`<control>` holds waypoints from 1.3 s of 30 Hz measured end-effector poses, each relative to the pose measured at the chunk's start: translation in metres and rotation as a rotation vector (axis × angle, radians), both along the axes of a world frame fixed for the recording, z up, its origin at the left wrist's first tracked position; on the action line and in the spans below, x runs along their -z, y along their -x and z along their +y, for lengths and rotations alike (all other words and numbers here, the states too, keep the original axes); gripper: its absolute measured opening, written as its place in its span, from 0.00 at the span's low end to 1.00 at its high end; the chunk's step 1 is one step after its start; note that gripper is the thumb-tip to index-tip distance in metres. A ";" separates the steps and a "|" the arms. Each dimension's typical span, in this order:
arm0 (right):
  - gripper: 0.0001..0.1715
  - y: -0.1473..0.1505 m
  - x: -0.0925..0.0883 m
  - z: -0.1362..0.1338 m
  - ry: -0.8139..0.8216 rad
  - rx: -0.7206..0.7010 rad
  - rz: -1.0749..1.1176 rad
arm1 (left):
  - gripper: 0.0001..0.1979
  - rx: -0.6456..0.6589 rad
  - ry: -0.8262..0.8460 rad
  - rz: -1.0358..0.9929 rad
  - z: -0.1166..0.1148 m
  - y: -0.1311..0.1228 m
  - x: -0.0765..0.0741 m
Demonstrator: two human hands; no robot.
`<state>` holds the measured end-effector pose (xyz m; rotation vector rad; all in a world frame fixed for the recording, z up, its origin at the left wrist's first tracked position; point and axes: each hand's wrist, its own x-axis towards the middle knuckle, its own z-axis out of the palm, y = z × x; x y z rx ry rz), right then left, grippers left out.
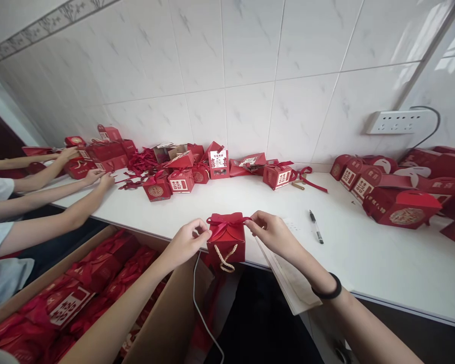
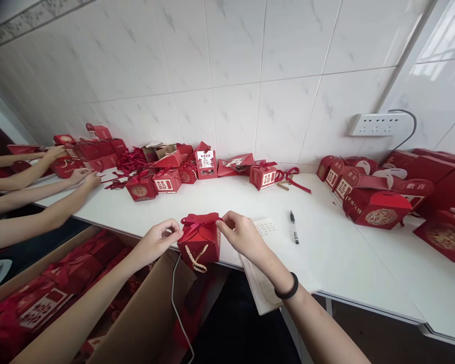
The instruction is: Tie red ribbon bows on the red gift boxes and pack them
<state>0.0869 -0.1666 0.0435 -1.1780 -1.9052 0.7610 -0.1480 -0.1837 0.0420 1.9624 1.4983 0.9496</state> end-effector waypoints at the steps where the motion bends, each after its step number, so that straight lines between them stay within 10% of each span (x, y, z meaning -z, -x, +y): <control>1: 0.17 0.001 -0.003 -0.001 -0.033 0.009 -0.007 | 0.08 -0.024 -0.108 0.042 0.000 -0.002 -0.005; 4: 0.17 0.004 -0.013 -0.001 -0.064 -0.011 -0.012 | 0.10 0.093 -0.306 0.147 0.008 -0.010 -0.019; 11: 0.17 0.024 -0.030 0.012 0.001 -0.078 0.121 | 0.09 0.425 -0.081 0.209 0.042 -0.024 -0.026; 17: 0.18 0.017 -0.020 0.020 -0.041 0.102 0.111 | 0.08 0.393 -0.086 0.138 0.048 -0.026 -0.013; 25: 0.22 0.013 0.003 0.017 0.310 0.054 0.069 | 0.06 0.361 -0.156 0.112 0.046 -0.031 -0.007; 39: 0.16 0.027 0.019 -0.020 0.121 0.172 0.245 | 0.08 0.292 -0.216 0.174 0.045 -0.039 -0.001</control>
